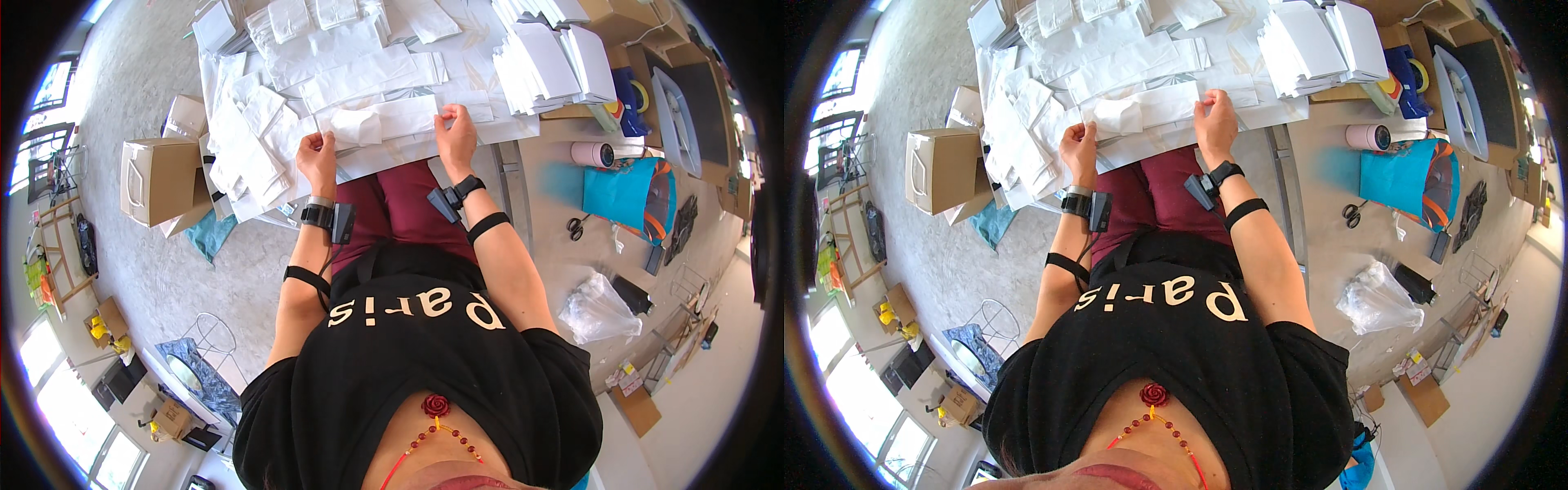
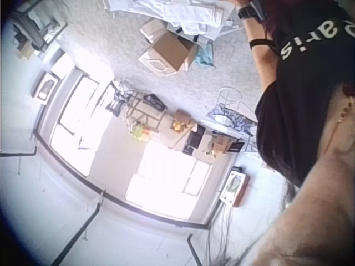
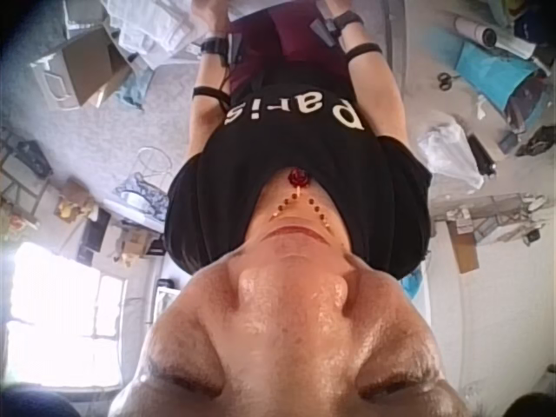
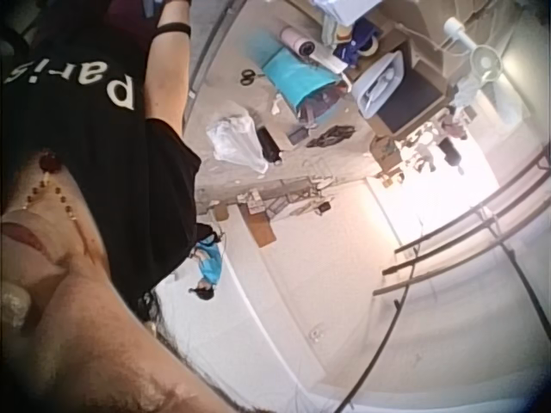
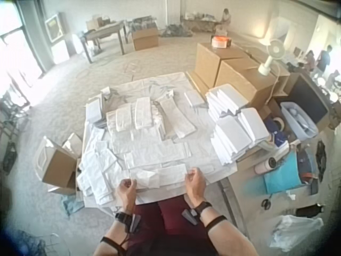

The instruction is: The person folds white paper sheets into rectangular packets by hand on a table, occasionally moving aside completed stacks to reach more paper.

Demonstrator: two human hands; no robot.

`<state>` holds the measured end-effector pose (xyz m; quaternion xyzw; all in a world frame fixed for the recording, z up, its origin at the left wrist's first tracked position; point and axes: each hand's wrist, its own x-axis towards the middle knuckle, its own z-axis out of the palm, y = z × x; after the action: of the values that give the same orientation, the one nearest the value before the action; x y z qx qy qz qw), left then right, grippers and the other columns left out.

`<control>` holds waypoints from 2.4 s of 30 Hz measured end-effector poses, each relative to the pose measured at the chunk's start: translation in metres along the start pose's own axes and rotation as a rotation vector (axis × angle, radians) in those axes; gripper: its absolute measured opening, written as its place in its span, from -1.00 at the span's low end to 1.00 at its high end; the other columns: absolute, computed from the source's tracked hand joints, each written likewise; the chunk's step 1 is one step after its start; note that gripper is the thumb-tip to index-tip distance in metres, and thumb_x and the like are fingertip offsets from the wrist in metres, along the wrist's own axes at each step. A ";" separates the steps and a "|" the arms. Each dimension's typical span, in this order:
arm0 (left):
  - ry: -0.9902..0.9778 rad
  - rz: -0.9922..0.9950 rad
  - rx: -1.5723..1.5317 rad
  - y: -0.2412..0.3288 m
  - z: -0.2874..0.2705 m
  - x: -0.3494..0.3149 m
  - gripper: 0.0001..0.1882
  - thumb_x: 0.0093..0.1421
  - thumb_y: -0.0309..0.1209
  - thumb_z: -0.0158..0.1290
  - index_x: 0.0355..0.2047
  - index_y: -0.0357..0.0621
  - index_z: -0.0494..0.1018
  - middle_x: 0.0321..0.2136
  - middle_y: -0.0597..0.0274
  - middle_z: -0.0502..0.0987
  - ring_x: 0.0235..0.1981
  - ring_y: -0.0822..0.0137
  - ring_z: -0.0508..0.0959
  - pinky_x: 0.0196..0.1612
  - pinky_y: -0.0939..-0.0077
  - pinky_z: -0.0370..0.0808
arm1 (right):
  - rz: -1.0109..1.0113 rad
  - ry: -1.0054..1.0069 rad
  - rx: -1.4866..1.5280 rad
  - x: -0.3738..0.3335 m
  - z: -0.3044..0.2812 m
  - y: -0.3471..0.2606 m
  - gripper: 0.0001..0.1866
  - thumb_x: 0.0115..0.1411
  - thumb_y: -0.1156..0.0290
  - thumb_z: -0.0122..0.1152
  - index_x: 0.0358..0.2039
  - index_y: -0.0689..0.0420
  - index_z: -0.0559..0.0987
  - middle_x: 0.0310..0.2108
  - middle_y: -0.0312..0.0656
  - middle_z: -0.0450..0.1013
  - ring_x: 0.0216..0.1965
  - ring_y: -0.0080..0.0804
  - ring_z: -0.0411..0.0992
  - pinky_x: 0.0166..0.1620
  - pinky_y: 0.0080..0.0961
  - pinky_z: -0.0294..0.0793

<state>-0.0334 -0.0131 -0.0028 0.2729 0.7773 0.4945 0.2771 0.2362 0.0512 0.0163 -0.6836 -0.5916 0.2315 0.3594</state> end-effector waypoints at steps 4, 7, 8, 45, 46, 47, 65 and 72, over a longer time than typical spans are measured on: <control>-0.008 -0.015 0.000 0.006 0.002 -0.002 -0.69 0.16 -0.29 0.32 -0.29 -0.36 0.62 -0.51 0.20 0.62 -0.50 0.43 0.55 -0.38 0.48 0.51 | -0.087 0.152 -0.008 0.005 0.002 0.004 -0.75 0.22 0.48 0.34 -0.10 0.18 0.56 -0.21 -0.10 0.57 -0.27 -0.20 0.57 -0.18 -0.34 0.52; 0.003 -0.011 0.014 0.000 0.000 0.000 -0.68 0.16 -0.29 0.32 -0.29 -0.37 0.62 -0.50 0.19 0.63 -0.48 0.42 0.56 -0.36 0.47 0.51 | -0.224 0.129 0.118 0.006 0.003 -0.017 -0.79 0.24 0.59 0.27 -0.10 0.20 0.56 -0.15 -0.07 0.55 -0.26 -0.22 0.57 -0.20 -0.39 0.54; 0.001 -0.006 0.017 0.000 0.001 0.000 -0.68 0.16 -0.29 0.32 -0.29 -0.37 0.62 -0.49 0.19 0.63 -0.48 0.42 0.57 -0.35 0.47 0.52 | -0.254 0.079 0.156 0.006 0.006 -0.021 -0.78 0.24 0.60 0.26 -0.10 0.19 0.56 -0.16 -0.08 0.55 -0.26 -0.22 0.57 -0.20 -0.38 0.54; 0.149 0.320 0.289 0.031 -0.066 0.024 -0.72 0.16 -0.30 0.32 -0.26 -0.27 0.60 -0.50 0.21 0.58 -0.46 0.37 0.52 -0.33 0.41 0.47 | -0.338 -0.282 0.015 0.009 0.042 -0.014 -0.66 0.13 0.64 0.31 -0.06 0.10 0.59 -0.09 -0.08 0.47 -0.17 -0.10 0.57 -0.11 -0.27 0.60; 0.151 0.271 0.287 0.028 -0.074 0.027 -0.73 0.14 -0.34 0.31 -0.24 -0.26 0.60 -0.45 0.18 0.59 -0.39 0.33 0.54 -0.27 0.38 0.48 | -0.334 -0.293 0.019 0.009 0.042 -0.016 -0.66 0.13 0.64 0.32 -0.06 0.10 0.59 -0.09 -0.08 0.47 -0.16 -0.10 0.57 -0.11 -0.27 0.60; 0.149 0.222 0.282 0.028 -0.076 0.027 -0.73 0.12 -0.37 0.30 -0.22 -0.26 0.59 -0.39 0.16 0.60 -0.32 0.28 0.56 -0.21 0.35 0.49 | -0.327 -0.303 0.019 0.009 0.042 -0.016 -0.66 0.13 0.63 0.32 -0.06 0.10 0.59 -0.09 -0.08 0.47 -0.16 -0.10 0.57 -0.10 -0.28 0.60; -0.510 0.945 0.592 0.050 0.054 -0.068 -0.32 0.25 -0.44 0.11 0.37 -0.31 0.26 0.44 -0.09 0.20 0.50 -0.01 0.12 0.48 0.03 0.08 | -0.318 -0.342 0.081 0.013 0.040 -0.014 -0.65 0.13 0.61 0.31 -0.04 0.12 0.58 -0.05 -0.03 0.47 -0.01 0.00 0.51 0.02 -0.18 0.56; -0.519 0.946 0.691 0.040 0.054 -0.071 -0.34 0.30 -0.34 0.09 0.38 -0.27 0.26 0.44 -0.02 0.22 0.51 0.09 0.11 0.51 -0.04 -0.05 | -0.383 -0.326 0.092 0.016 0.038 -0.007 -0.67 0.19 0.60 0.27 -0.01 0.14 0.58 -0.08 -0.08 0.48 -0.21 -0.16 0.57 -0.11 -0.33 0.61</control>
<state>0.0598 -0.0153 0.0259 0.7708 0.5951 0.2022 0.1041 0.2068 0.0753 -0.0010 -0.4955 -0.7493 0.2930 0.3274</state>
